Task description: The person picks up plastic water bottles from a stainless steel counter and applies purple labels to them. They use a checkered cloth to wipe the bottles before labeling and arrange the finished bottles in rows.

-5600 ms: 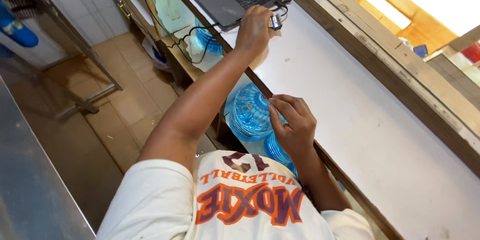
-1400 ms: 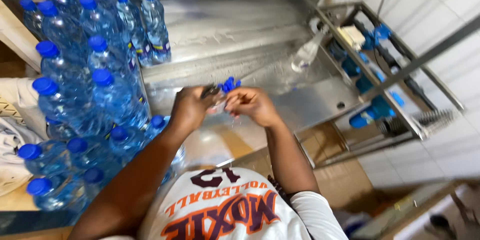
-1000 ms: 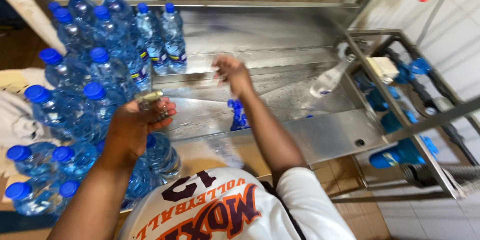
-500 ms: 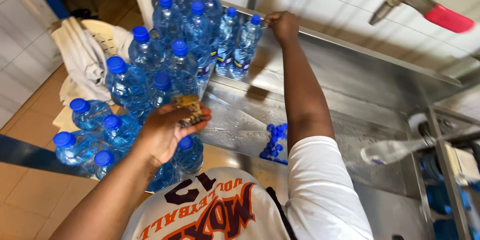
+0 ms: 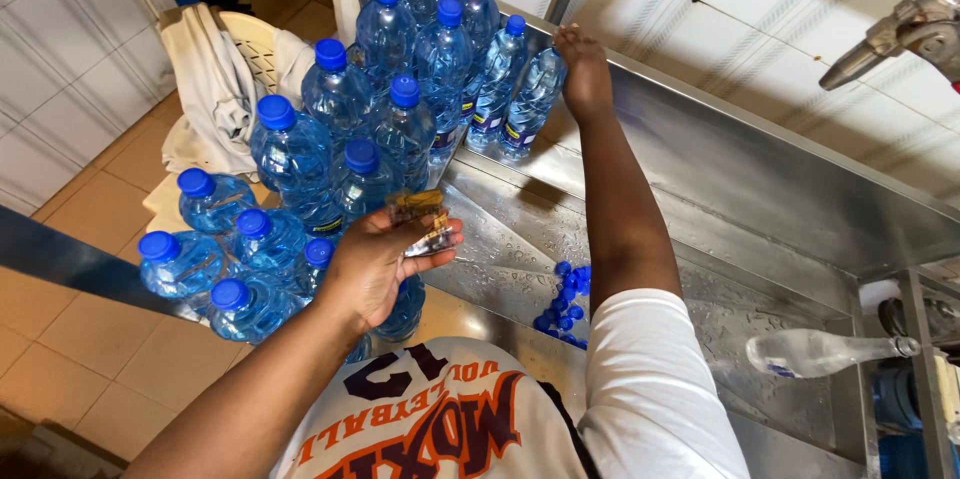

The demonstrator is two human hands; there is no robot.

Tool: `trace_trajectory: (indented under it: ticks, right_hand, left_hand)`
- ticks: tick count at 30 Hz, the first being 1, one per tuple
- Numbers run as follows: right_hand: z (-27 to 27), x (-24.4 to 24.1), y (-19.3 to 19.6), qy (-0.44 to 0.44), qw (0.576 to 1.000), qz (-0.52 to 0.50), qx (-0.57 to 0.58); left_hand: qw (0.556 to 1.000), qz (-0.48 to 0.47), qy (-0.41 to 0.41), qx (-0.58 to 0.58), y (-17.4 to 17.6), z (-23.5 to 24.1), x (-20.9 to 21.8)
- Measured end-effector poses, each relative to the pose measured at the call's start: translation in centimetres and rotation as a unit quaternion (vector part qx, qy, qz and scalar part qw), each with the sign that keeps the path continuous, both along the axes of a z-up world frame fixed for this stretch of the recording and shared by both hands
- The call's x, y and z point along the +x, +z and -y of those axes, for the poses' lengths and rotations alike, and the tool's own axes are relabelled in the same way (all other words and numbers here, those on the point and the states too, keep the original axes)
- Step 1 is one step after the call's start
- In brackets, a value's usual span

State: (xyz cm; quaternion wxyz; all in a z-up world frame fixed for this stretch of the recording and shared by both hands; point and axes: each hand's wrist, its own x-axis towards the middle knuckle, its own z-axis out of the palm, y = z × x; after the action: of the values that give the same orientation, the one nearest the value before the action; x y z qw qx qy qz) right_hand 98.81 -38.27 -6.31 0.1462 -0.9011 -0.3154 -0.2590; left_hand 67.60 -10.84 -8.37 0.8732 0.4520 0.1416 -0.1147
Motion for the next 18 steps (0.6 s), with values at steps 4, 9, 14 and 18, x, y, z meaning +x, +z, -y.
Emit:
trace_trajectory:
  ticks: [4,9,14,18]
  right_hand:
    - [0.3,-0.1,-0.9,-0.029,0.998,-0.010,-0.046]
    - [0.0,-0.6,0.4,-0.010,0.993,-0.050,0.107]
    - [0.0,-1.5,1.2,0.028,0.995,-0.070,0.072]
    - [0.6,-0.9,0.0,0.080,0.989,0.021,0.122]
  left_hand:
    - [0.999,-0.001,0.020,0.026,-0.2,0.8,0.4]
    - [0.999,0.011,0.026,0.024,-0.1,1.7,0.4]
    - [0.999,0.015,0.025,0.018,-0.7,2.1,0.8]
    - [0.998,0.031,0.049,0.014,-0.9,2.2,0.8]
